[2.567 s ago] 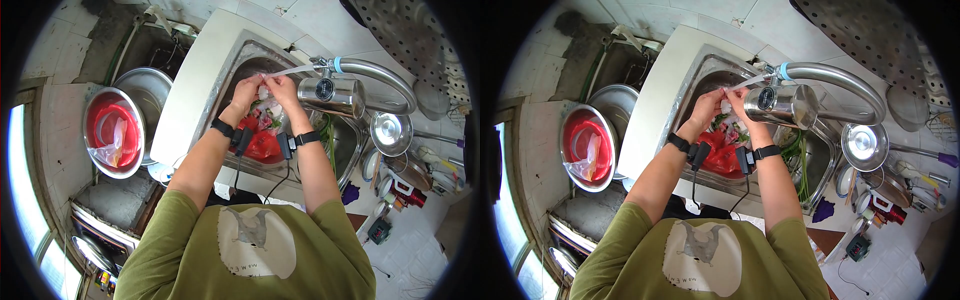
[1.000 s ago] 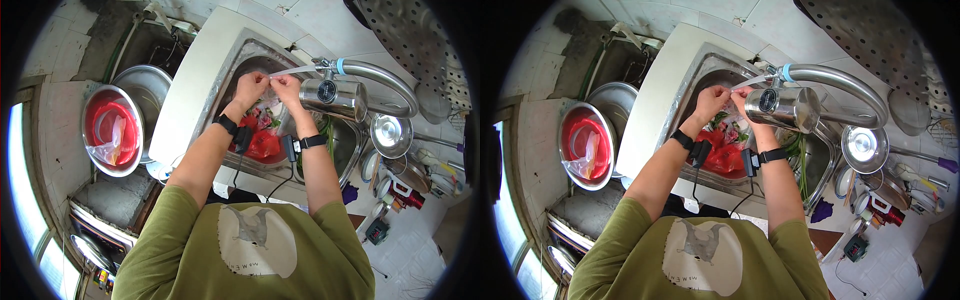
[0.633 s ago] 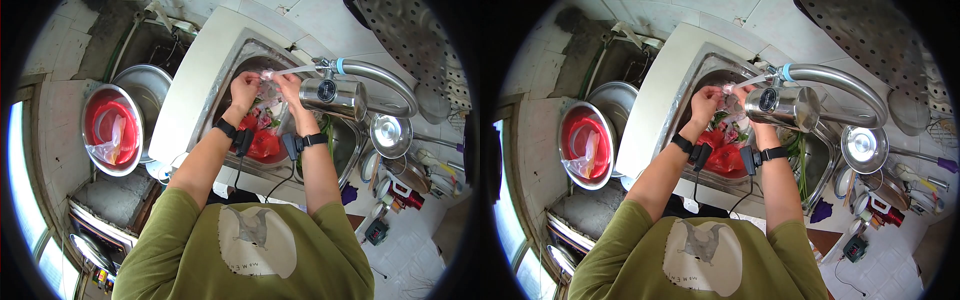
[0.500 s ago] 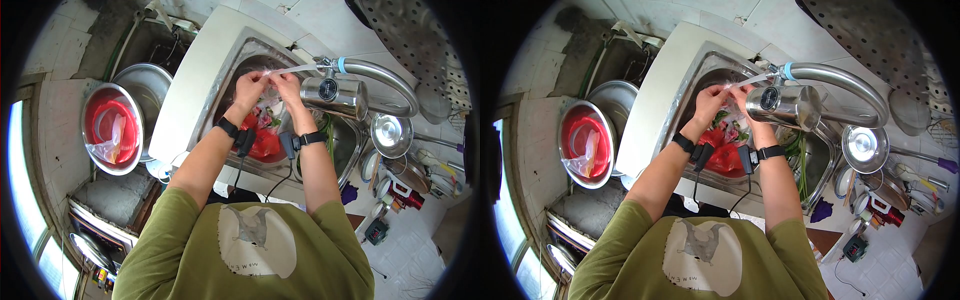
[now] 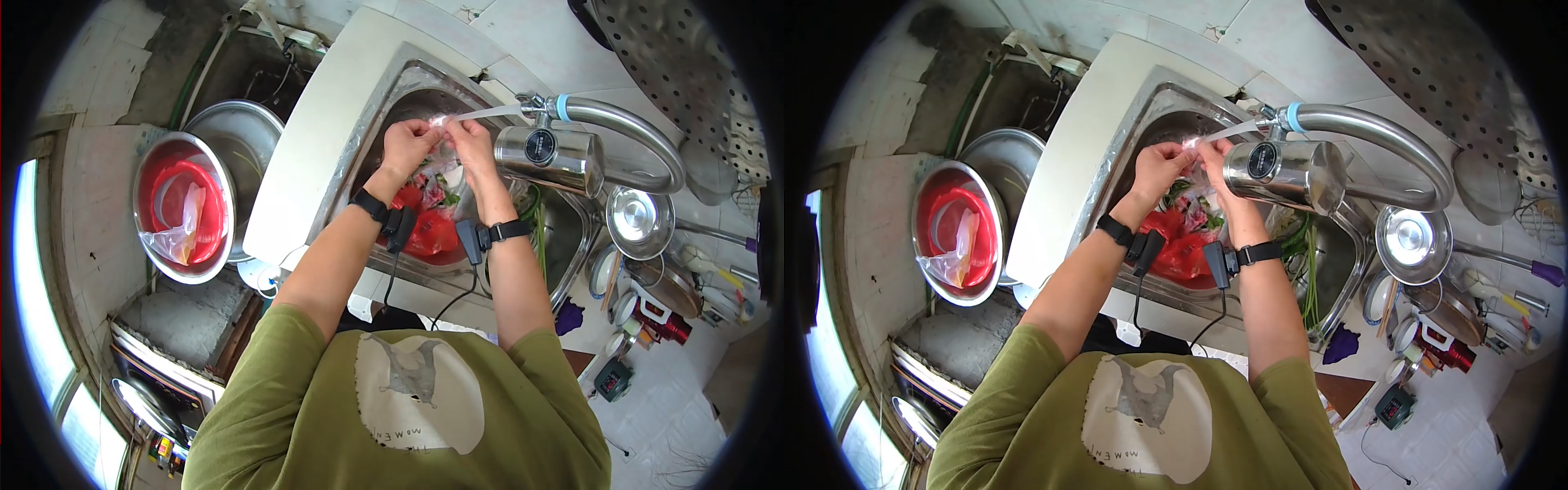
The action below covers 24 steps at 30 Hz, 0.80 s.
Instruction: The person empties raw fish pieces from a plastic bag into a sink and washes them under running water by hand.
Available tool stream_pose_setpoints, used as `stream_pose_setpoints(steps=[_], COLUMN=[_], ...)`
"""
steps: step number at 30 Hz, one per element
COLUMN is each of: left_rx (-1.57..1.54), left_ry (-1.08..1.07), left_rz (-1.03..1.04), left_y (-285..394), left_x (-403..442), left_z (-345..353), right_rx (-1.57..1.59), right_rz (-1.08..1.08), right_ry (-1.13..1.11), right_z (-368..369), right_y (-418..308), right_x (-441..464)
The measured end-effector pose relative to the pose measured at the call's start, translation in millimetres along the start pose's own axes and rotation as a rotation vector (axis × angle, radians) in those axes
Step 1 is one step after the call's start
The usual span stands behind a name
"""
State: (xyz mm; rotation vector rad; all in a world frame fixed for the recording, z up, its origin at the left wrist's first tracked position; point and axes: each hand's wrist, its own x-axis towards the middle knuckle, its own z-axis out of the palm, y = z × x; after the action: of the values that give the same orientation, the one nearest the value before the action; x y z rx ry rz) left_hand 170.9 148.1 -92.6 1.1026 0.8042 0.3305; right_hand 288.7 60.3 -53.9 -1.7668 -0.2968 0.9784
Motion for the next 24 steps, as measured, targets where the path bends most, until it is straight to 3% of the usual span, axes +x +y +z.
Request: stream_pose_setpoints(steps=[4, 13, 14, 15, 19, 24], left_rx=[0.107, 0.110, -0.047, -0.204, 0.003, -0.067], left_ry=[-0.031, 0.154, 0.143, 0.132, -0.017, -0.041], left_rz=[-0.010, -0.110, -0.067, -0.025, -0.040, -0.113], left_y=[-0.4, -15.6, -14.3, -8.4, 6.4, 0.2], left_x=[3.5, -2.5, -2.5, -3.9, -2.7, -4.4], left_z=[-3.4, -11.1, -7.9, -4.5, 8.0, -2.2], right_rx=[0.038, 0.095, 0.094, 0.046, 0.075, 0.059], right_rz=[0.025, 0.123, 0.122, 0.052, -0.065, -0.123], right_ry=[0.061, 0.153, 0.153, 0.124, 0.078, 0.122], right_z=[-0.1, -4.7, -4.7, -3.7, 3.0, 5.4], right_y=[-4.6, -5.1, -2.4, 2.8, 12.9, 14.3], right_x=[-4.2, -4.0, -4.2, -4.6, -6.5, -9.9])
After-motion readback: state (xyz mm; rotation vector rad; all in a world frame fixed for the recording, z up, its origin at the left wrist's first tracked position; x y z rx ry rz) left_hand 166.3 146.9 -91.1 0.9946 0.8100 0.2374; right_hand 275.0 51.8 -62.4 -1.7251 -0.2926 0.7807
